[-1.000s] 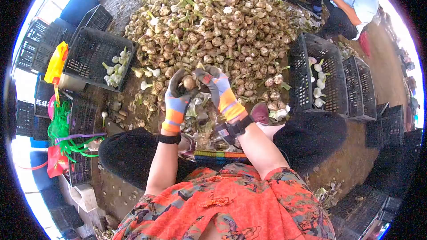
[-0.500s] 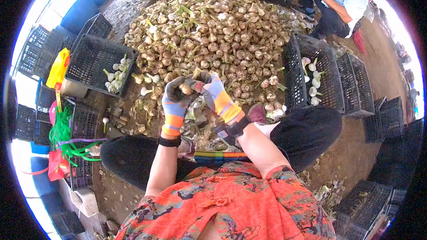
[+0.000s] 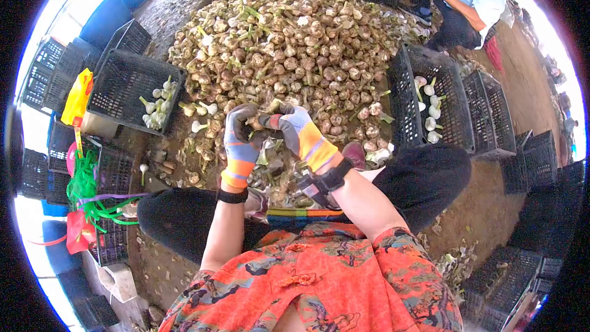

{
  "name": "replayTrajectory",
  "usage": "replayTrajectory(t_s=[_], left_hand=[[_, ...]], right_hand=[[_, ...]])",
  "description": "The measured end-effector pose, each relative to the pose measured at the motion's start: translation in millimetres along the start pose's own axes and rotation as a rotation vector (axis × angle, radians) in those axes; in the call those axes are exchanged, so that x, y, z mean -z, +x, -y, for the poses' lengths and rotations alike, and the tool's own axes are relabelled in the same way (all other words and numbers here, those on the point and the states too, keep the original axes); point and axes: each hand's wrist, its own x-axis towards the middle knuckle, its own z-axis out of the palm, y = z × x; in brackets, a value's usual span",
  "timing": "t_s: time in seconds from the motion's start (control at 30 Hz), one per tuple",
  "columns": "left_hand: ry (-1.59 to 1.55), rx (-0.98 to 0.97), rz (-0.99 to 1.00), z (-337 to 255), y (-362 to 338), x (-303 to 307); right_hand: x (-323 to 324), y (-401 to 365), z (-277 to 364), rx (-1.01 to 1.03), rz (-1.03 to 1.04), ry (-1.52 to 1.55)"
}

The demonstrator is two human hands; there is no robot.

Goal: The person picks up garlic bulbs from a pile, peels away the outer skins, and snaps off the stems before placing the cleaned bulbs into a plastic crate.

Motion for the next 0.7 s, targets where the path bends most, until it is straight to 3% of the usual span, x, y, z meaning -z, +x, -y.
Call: replayTrajectory(t_s=[0.03, 0.1, 0.17, 0.2, 0.23, 0.3, 0.33, 0.43, 0.5, 0.53, 0.57, 0.63, 0.7], left_hand=[[0.0, 0.002, 0.0, 3, -4, -1], [-0.335, 0.299, -0.013, 8, -9, -2], [-0.476, 0.345, -0.042, -4, -5, 0], [-0.68, 0.445, -0.046, -13, -3, 3], [-0.885, 0.545, -0.049, -18, -3, 5], [-0.875, 0.476, -0.043, -16, -3, 5], [-0.921, 0.556, -0.05, -22, 0, 7], [-1.057, 0.675, -0.059, -29, 5, 9], [-0.905, 0.734, -0.069, -39, 11, 5], [-0.71, 0.58, -0.075, -31, 10, -1], [-0.711, 0.583, -0.074, -26, 6, 0], [-0.799, 0.767, 0.006, -20, 3, 10], [-0.864, 0.761, 0.023, -16, 1, 15]], right_hand=[[-1, -1, -1, -0.006, 0.028, 0.067], [22, 11, -24, 0.102, 0.026, 0.052], [4, 1, -7, 0.047, 0.057, 0.272], [-2, 1, -2, 0.07, -0.04, 0.023], [3, 3, 0, 0.071, -0.041, 0.024], [19, 9, -4, 0.293, -0.032, -0.509], [20, 14, -9, 0.529, -0.133, -0.805], [25, 16, -7, 0.449, -0.124, -0.952], [19, 12, -11, 0.449, -0.165, -0.816], [16, 13, -14, 0.428, -0.192, -0.784], [14, 13, -16, 0.407, -0.218, -0.752], [14, 13, -16, 0.33, -0.229, -0.708], [15, 16, -16, 0.163, -0.091, 0.107]])
